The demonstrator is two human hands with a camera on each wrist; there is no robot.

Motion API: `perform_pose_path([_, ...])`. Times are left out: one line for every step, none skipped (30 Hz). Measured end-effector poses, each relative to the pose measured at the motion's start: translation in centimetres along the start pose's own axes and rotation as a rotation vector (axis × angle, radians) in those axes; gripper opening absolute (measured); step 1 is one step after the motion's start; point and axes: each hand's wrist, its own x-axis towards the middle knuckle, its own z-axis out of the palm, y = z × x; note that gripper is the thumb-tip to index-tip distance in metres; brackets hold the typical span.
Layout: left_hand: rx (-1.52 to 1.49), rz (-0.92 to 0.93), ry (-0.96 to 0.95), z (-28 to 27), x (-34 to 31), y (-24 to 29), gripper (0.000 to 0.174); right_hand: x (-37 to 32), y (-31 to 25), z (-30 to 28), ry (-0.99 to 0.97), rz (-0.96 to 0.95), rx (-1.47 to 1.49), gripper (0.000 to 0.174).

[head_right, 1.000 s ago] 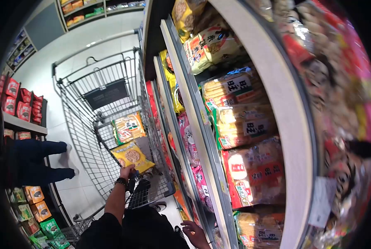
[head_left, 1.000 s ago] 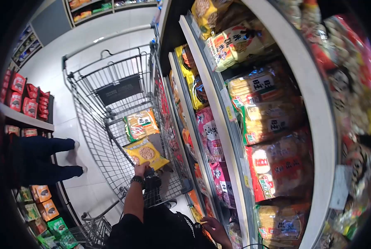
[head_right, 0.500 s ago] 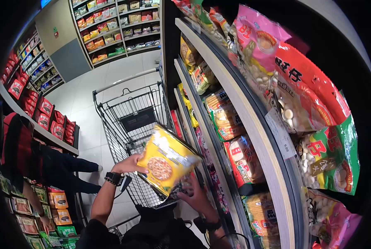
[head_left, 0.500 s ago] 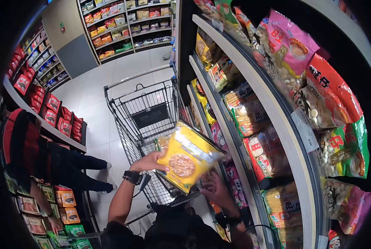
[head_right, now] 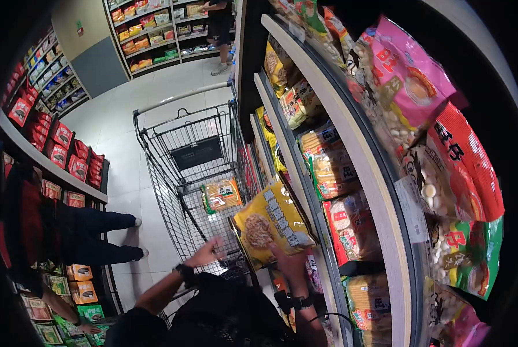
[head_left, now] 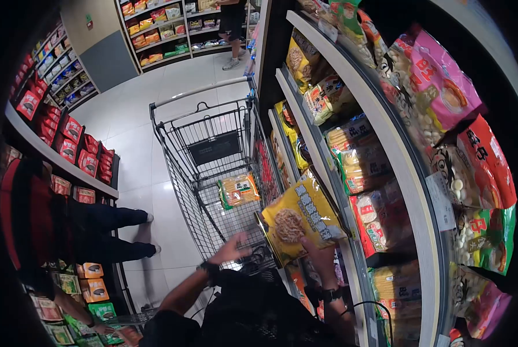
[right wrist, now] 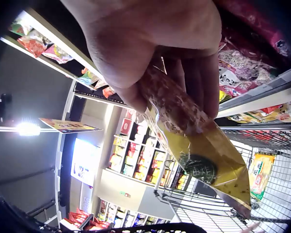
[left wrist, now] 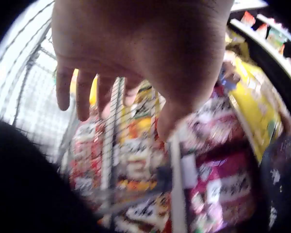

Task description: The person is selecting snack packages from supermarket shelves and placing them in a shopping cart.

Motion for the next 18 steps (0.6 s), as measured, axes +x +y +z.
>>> perform_pose_path([0.109,-0.006,-0.085,2.2,-2.5,-0.4,0.075,-0.8,0.5,-0.4,0.006,-0.01,-0.052,0.042])
perform_pose_path([0.105,-0.161,-0.231,2.3,-4.3,2.6,0.066,-1.5,1.0,-0.6,0.013,-0.019,-0.102,0.043])
perform_pose_path([0.166,-0.248,-0.22,2.8,-5.0,3.2,0.06,-2.2,1.5,-0.8,-0.023,-0.018,-0.028,0.048])
perform_pose_path([0.226,-0.336,-0.205,3.4,-5.6,3.5,0.055,-2.8,1.8,-0.9,-0.025,-0.014,-0.021,0.048])
perform_pose_path([0.298,-0.316,-0.117,3.8,-6.1,3.1,0.052,-3.4,1.9,-1.1,-0.03,-0.021,-0.023,0.049])
perform_pose_path([0.37,-0.3,-0.029,4.1,-6.6,2.8,0.05,-4.0,2.1,-1.1,-0.037,-0.027,-0.024,0.051])
perform_pose_path([0.521,-0.297,-0.116,3.9,-6.7,3.7,0.047,-4.5,2.6,-1.3,-0.047,-0.003,-0.013,0.052])
perform_pose_path([0.527,-0.308,-0.115,4.5,-7.0,3.6,0.047,-5.0,2.9,-1.3,-0.053,0.001,-0.002,0.052])
perform_pose_path([0.594,-0.329,-0.062,4.9,-6.9,3.0,0.045,-5.4,3.0,-1.3,-0.049,-0.013,0.056,0.052])
perform_pose_path([0.658,-0.347,-0.016,5.3,-7.1,2.6,0.042,-6.1,3.2,-1.4,-0.04,-0.023,0.111,0.051])
perform_pose_path([0.756,-0.316,0.025,5.7,-7.5,2.3,0.038,-6.9,3.4,-1.7,-0.035,-0.029,0.095,0.051])
perform_pose_path([0.773,-0.397,-0.027,5.6,-7.5,1.7,0.037,-8.1,3.5,-2.2,-0.025,-0.01,0.095,0.051])
perform_pose_path([0.748,-0.456,-0.024,5.7,-7.8,1.1,0.033,-8.6,3.5,-2.6,-0.025,0.015,0.096,0.05])
perform_pose_path([0.73,-0.506,-0.008,5.2,-7.8,0.6,0.032,-8.7,3.3,-3.0,-0.026,0.024,0.1,0.05])
perform_pose_path([0.746,-0.51,0.013,4.8,-8.3,0.1,0.033,-9.3,3.6,-3.4,-0.004,-0.001,0.076,0.049])
perform_pose_path([0.764,-0.516,0.034,4.4,-8.8,-0.6,0.033,-9.7,3.2,-3.6,0.007,-0.011,0.079,0.049])
perform_pose_path([0.77,-0.522,0.038,3.8,-9.3,-0.5,0.035,-10.2,2.5,-3.8,0.014,0.017,0.061,0.049])
perform_pose_path([0.793,-0.516,0.043,3.3,-9.8,-1.0,0.038,-10.6,2.1,-4.1,0.02,0.045,0.042,0.049])
